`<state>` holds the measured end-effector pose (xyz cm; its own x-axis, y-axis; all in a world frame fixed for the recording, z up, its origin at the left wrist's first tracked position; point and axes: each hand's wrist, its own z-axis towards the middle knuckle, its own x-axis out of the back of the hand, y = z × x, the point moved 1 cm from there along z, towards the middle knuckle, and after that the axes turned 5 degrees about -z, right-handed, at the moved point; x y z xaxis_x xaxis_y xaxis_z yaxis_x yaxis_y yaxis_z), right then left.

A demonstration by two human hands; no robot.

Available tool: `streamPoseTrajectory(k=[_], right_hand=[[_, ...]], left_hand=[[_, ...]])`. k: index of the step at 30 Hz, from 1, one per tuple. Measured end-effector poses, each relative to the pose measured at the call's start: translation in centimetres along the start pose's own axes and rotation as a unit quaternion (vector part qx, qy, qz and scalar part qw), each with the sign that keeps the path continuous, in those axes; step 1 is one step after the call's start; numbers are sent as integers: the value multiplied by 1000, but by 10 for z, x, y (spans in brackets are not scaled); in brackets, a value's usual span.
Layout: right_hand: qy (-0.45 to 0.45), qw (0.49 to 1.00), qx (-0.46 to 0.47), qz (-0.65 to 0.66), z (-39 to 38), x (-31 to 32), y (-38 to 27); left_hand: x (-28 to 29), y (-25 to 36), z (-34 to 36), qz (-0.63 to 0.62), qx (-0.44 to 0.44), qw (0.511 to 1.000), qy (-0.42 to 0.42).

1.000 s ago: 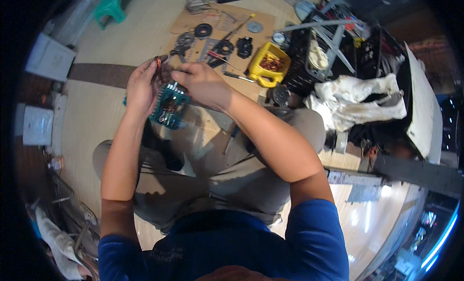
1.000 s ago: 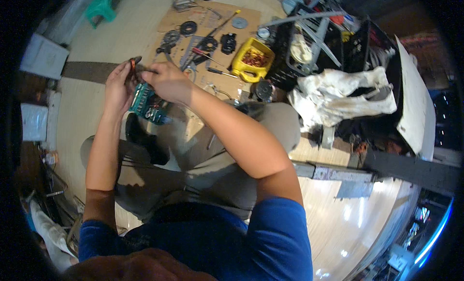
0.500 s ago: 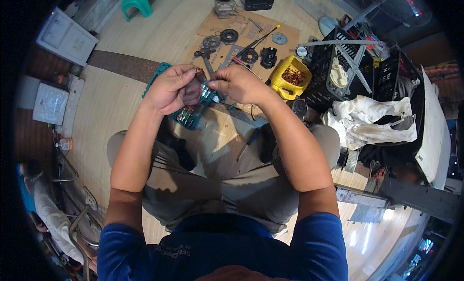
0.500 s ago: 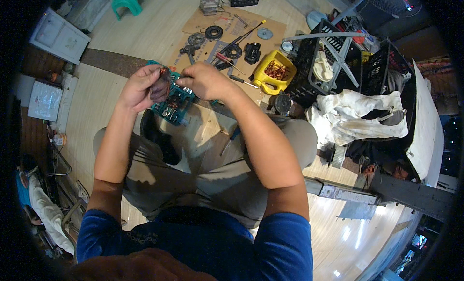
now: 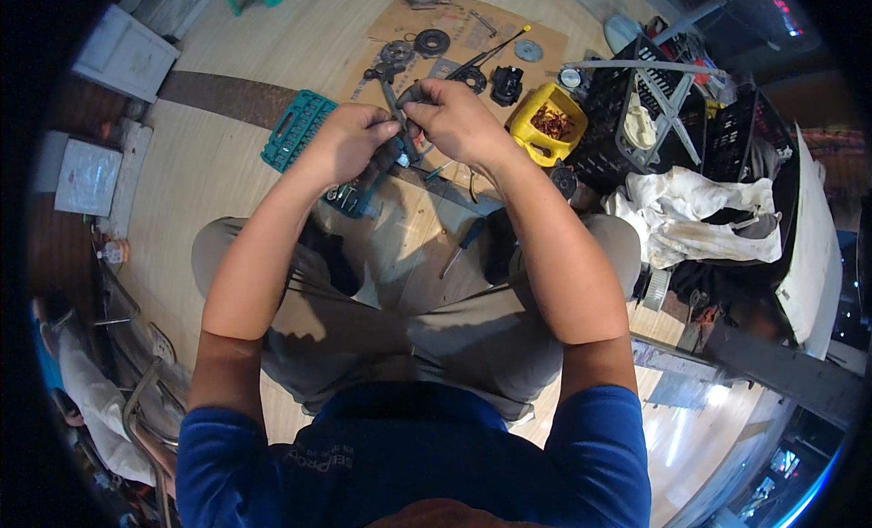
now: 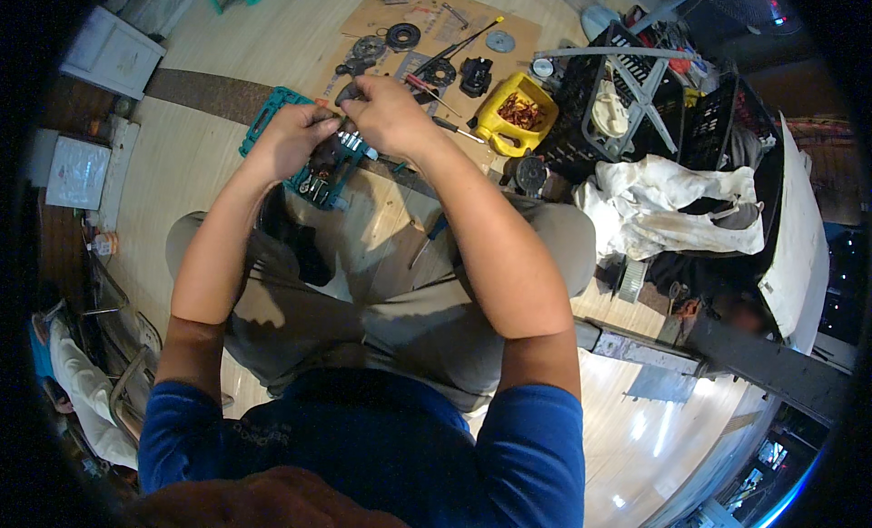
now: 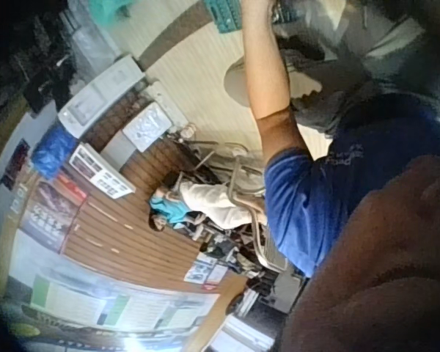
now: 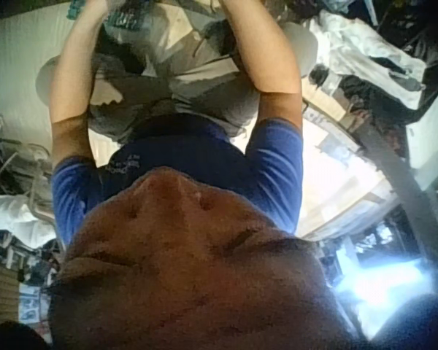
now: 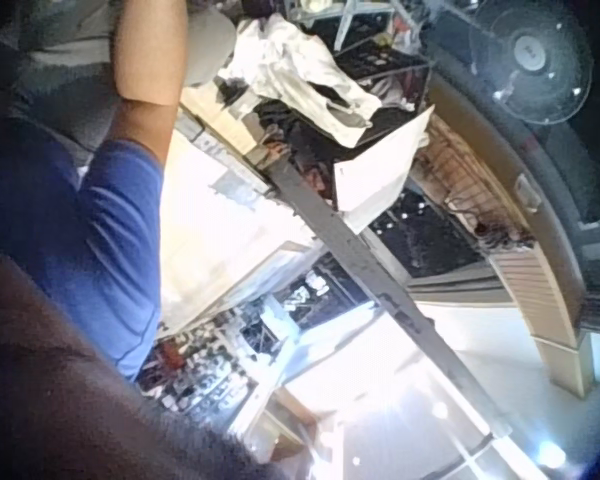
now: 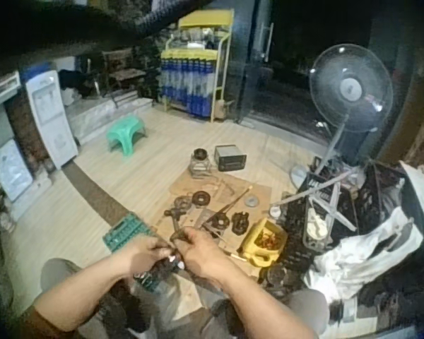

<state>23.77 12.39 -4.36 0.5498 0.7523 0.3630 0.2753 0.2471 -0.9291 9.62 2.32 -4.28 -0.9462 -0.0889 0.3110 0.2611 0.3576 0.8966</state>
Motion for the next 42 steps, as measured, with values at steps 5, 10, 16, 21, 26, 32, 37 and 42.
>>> streamPoseTrajectory(k=[5, 10, 16, 21, 26, 32, 37, 42], right_hand=[[61, 976, -41, 204, -5, -26, -6], [116, 953, -50, 277, -5, -45, -3], [137, 985, -26, 106, -8, -40, -18], [175, 974, 72, -128, -8, -8, -13], [76, 988, 51, -125, -14, 18, -10], [-20, 992, 121, -33, -24, 14, -22], [-16, 979, 170, -111, -28, 13, -33], [-44, 987, 128, -86, -27, 12, -27]], left_hand=[[-8, -14, 8, -172, -141, 967, 126], [-10, -15, 12, -389, -126, 909, 82], [4, -19, 18, -244, -145, 952, 118], [24, -6, 13, -36, -175, 983, 39], [22, 4, -3, -200, -39, 977, -61], [21, 4, -12, -287, -50, 941, -171], [27, -10, -7, -275, -50, 946, -165], [26, -1, -8, -201, -56, 968, -137]])
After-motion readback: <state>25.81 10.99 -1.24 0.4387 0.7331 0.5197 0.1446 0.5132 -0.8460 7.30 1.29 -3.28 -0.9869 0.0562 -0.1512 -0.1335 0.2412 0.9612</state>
